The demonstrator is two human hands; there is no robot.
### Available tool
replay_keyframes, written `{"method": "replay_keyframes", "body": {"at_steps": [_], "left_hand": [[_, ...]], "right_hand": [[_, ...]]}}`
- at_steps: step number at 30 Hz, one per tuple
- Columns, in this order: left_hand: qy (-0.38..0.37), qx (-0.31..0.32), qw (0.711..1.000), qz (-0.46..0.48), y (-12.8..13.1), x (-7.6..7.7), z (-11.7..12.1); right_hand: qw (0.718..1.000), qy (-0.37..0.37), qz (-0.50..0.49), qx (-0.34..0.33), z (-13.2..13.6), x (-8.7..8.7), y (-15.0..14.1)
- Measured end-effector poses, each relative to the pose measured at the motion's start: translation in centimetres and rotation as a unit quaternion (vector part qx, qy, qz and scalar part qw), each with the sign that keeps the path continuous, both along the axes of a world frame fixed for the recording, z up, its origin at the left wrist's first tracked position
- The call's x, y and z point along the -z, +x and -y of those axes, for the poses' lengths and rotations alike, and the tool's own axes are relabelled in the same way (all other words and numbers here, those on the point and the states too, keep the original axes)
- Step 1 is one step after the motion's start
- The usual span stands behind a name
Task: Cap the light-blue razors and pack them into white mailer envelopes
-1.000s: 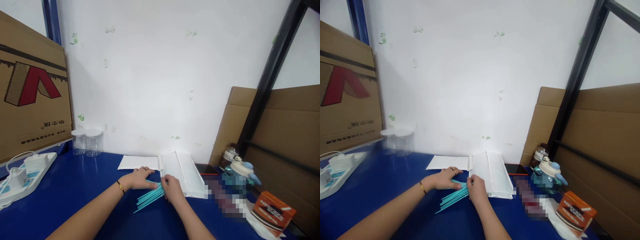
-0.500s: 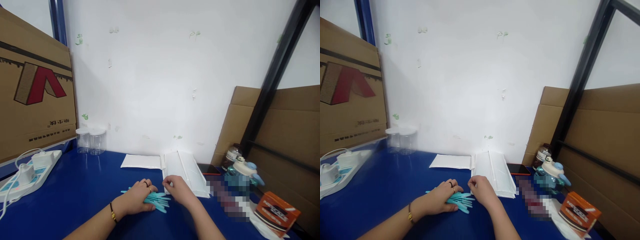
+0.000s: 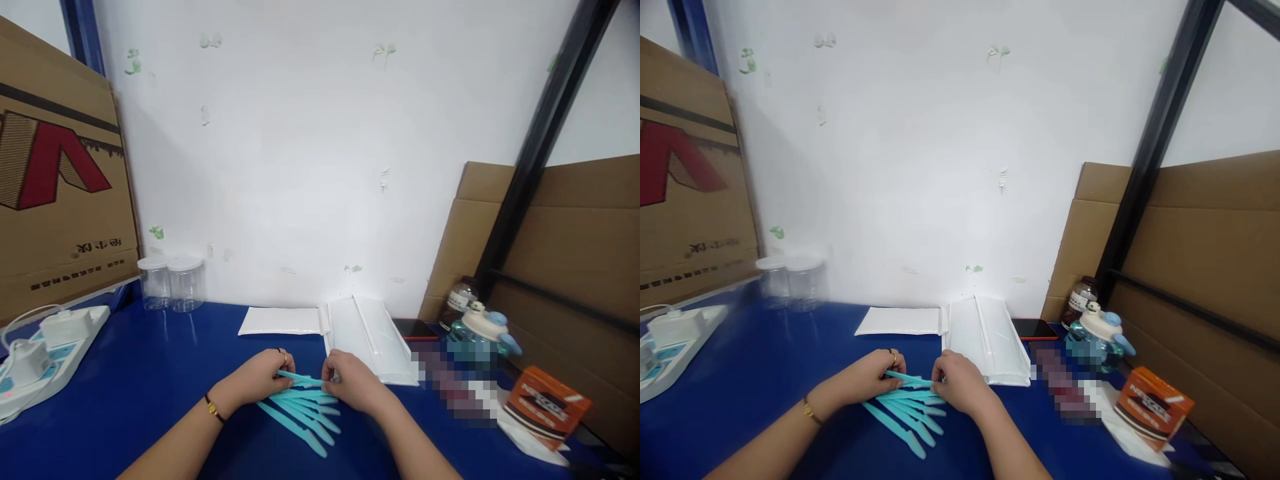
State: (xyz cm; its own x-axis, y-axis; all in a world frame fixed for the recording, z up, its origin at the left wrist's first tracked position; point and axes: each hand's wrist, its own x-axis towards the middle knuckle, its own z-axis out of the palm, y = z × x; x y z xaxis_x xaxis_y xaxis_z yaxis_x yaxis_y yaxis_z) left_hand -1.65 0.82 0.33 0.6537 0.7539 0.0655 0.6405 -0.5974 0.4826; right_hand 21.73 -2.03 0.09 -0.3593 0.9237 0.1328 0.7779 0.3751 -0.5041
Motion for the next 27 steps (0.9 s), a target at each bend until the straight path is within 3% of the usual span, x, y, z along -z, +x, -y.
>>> {"method": "replay_keyframes", "body": {"at_steps": [7, 13, 16, 19, 23, 27], "left_hand": [[0.073, -0.034, 0.997, 0.003, -0.2, -0.5, -1.6], [0.083, -0.118, 0.99, 0.006, -1.8, 1.8, -4.5], [0.086, -0.117, 0.989, 0.019, -1.6, 2.8, -5.0], [0.105, -0.123, 0.986, 0.048, -1.3, 2.8, -4.8], [0.033, -0.072, 0.994, 0.068, -1.5, 1.8, -3.7], [-0.041, -0.005, 0.998, 0.046, -1.6, 1.1, -2.9]], "right_hand": [[0.997, 0.042, -0.014, 0.058, -1.1, -0.4, -0.7], [0.99, 0.074, 0.065, 0.104, -2.3, 0.2, -1.2], [0.989, 0.084, 0.073, 0.097, -2.4, 0.4, -1.4], [0.995, 0.087, 0.026, 0.051, -2.0, 0.5, -2.0], [0.999, 0.051, -0.007, -0.015, -1.6, 1.2, -2.9], [0.999, 0.035, -0.027, 0.0, -2.0, 1.8, -3.1]]}}
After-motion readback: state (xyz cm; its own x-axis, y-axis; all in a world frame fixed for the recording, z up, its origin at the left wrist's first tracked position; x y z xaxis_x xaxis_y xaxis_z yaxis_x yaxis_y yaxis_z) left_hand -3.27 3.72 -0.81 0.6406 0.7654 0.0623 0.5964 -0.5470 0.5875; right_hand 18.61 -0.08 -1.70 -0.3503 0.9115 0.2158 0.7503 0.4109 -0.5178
